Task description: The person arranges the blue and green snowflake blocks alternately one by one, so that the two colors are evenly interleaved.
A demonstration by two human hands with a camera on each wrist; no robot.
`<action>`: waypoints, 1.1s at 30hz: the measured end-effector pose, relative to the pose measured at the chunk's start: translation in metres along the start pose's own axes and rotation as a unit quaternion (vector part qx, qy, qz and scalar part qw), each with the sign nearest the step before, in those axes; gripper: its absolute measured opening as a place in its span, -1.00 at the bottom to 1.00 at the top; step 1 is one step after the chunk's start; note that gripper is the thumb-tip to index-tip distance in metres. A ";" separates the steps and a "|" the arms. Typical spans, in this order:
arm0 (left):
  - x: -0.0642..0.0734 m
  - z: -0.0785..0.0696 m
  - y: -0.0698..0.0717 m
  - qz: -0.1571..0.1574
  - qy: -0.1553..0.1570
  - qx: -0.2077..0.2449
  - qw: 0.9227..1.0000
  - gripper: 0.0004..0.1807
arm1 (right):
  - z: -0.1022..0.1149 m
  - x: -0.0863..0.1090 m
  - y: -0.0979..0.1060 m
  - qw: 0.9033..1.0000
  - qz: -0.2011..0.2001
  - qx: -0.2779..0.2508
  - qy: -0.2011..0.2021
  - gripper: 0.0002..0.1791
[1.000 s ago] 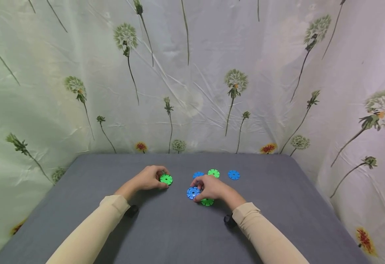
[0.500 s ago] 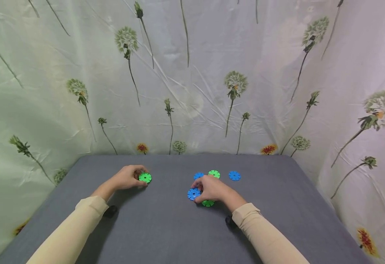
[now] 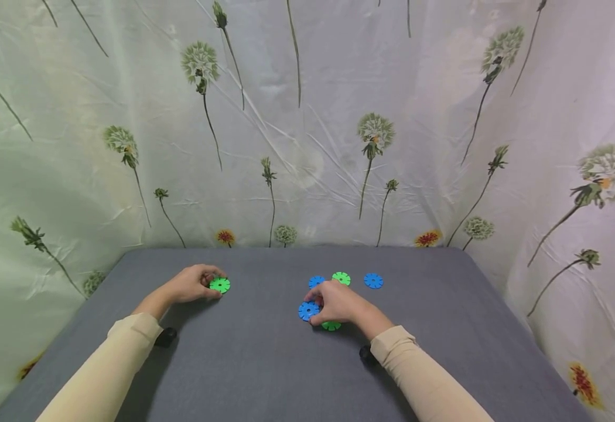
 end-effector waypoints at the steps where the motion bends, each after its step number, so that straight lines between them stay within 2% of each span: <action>1: 0.000 0.001 0.000 0.004 0.000 0.002 1.000 -0.50 | 0.000 0.000 0.000 1.000 0.001 0.000 0.001 -0.55; 12: -0.001 0.003 0.001 0.022 -0.012 0.021 0.999 -0.40 | 0.002 -0.001 -0.002 1.000 0.003 -0.003 -0.003 -0.54; 21: 0.000 0.010 0.002 0.018 0.009 0.042 0.999 -0.47 | 0.004 -0.001 -0.002 1.000 0.000 0.008 0.016 -0.55; 27: 0.001 0.012 0.002 0.010 0.012 0.048 0.999 -0.51 | 0.009 -0.002 -0.002 0.998 -0.002 0.062 0.030 -0.56; 33: 0.000 0.012 0.000 0.010 0.011 0.050 0.999 -0.52 | 0.010 0.000 -0.002 0.991 -0.009 0.130 0.039 -0.58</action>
Point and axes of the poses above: each hand's wrist, its own x-axis away from the middle knuckle, its own y-axis out of the back of the hand, z = x × y, the point moved 5 cm from there along -x, towards the middle knuckle, and after that the axes turned 13 degrees about y, right-handed, at the moved point
